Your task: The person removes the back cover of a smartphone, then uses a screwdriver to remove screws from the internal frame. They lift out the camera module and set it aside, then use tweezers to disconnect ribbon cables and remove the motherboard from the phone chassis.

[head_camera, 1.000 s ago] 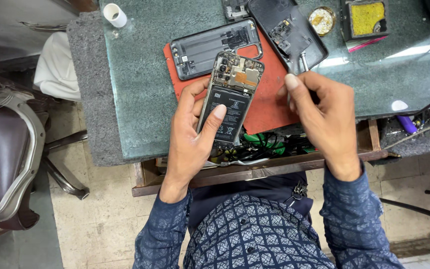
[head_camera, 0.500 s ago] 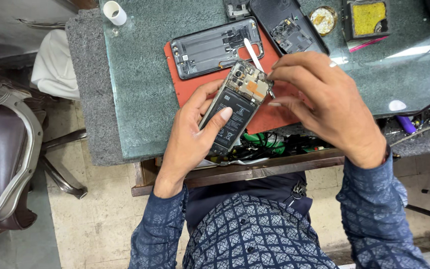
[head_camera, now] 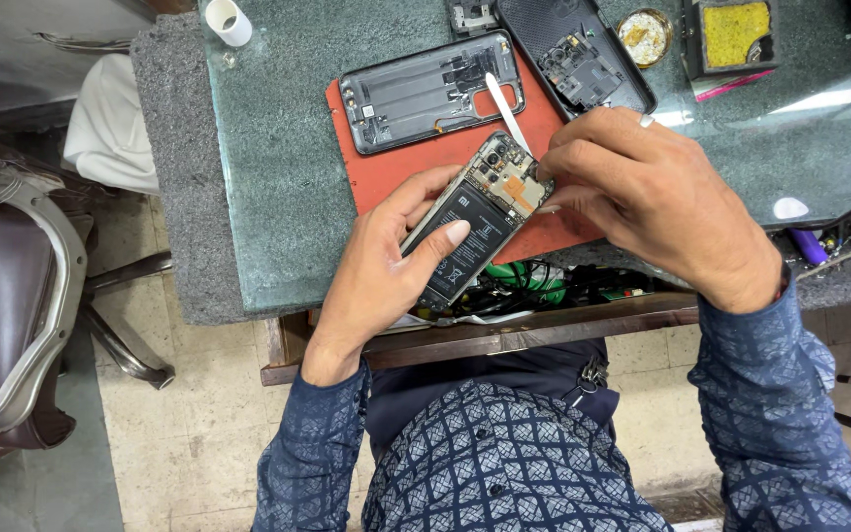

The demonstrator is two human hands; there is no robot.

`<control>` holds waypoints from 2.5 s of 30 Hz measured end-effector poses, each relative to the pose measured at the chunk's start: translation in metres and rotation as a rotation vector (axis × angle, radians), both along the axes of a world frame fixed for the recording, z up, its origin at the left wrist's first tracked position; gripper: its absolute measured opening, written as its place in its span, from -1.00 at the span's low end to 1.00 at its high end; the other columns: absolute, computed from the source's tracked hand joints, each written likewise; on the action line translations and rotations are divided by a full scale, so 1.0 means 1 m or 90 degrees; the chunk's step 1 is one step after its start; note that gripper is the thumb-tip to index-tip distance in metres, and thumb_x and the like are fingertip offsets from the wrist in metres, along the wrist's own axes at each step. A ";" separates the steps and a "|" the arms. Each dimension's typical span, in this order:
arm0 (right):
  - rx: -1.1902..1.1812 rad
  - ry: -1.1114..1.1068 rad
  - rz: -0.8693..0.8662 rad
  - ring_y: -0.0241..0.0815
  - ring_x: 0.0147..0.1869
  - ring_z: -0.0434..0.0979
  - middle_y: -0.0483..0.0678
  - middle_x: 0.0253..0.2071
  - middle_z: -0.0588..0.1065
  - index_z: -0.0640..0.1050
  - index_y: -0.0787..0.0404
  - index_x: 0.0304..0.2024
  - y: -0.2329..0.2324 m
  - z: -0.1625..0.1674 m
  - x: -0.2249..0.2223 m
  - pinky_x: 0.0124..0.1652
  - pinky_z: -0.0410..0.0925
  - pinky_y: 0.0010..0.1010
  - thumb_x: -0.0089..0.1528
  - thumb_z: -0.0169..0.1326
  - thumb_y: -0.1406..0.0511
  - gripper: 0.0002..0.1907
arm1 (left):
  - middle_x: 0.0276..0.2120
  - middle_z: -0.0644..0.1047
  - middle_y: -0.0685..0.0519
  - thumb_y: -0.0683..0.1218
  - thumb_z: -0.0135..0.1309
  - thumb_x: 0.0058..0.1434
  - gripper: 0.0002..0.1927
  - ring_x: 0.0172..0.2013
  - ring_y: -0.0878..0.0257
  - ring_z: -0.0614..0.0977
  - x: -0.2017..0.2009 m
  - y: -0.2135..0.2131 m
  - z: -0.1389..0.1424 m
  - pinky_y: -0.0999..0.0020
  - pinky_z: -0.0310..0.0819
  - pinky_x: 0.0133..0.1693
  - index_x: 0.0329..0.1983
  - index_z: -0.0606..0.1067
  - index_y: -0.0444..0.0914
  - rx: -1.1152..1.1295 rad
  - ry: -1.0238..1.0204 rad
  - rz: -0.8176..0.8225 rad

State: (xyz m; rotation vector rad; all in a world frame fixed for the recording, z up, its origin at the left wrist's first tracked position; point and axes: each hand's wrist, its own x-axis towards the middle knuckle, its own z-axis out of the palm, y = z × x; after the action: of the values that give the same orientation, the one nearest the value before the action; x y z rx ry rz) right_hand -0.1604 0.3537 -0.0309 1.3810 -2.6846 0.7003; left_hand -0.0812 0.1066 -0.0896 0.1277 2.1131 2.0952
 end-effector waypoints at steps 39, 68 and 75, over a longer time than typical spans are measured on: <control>-0.168 -0.229 -0.187 -0.26 -0.12 0.65 -0.02 -0.11 0.52 0.52 0.35 0.00 -0.009 0.006 0.029 -0.16 0.48 -0.48 0.21 0.27 0.48 -0.68 | 0.05 0.67 -0.07 -0.17 0.13 0.32 -0.54 0.07 0.18 0.72 0.008 0.007 0.006 0.33 0.56 0.07 0.29 0.44 -0.28 -0.114 0.069 0.076; -0.522 -0.286 -0.336 -0.38 -0.05 0.56 -0.08 -0.09 0.45 0.38 0.35 -0.04 -0.046 -0.022 0.036 -0.05 0.49 -0.59 0.27 0.33 0.51 -0.63 | 0.03 0.65 -0.12 -0.14 0.07 0.46 -0.55 0.04 0.25 0.67 -0.005 0.033 -0.007 0.37 0.54 0.06 0.36 0.28 -0.31 0.014 0.137 0.139; -0.503 -0.278 -0.288 -0.39 0.01 0.55 -0.11 -0.07 0.43 0.45 0.37 -0.05 -0.040 -0.034 0.034 0.03 0.49 -0.55 0.28 0.27 0.57 -0.72 | 0.04 0.65 -0.11 -0.15 0.09 0.45 -0.52 0.07 0.22 0.68 -0.002 0.038 -0.009 0.33 0.54 0.08 0.37 0.26 -0.29 -0.062 0.154 0.172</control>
State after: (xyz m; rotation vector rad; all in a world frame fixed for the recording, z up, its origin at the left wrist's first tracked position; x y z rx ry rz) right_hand -0.1264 0.3138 -0.0651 0.4462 -2.3480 1.8657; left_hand -0.0831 0.1443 -0.0986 0.0922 2.4950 2.2132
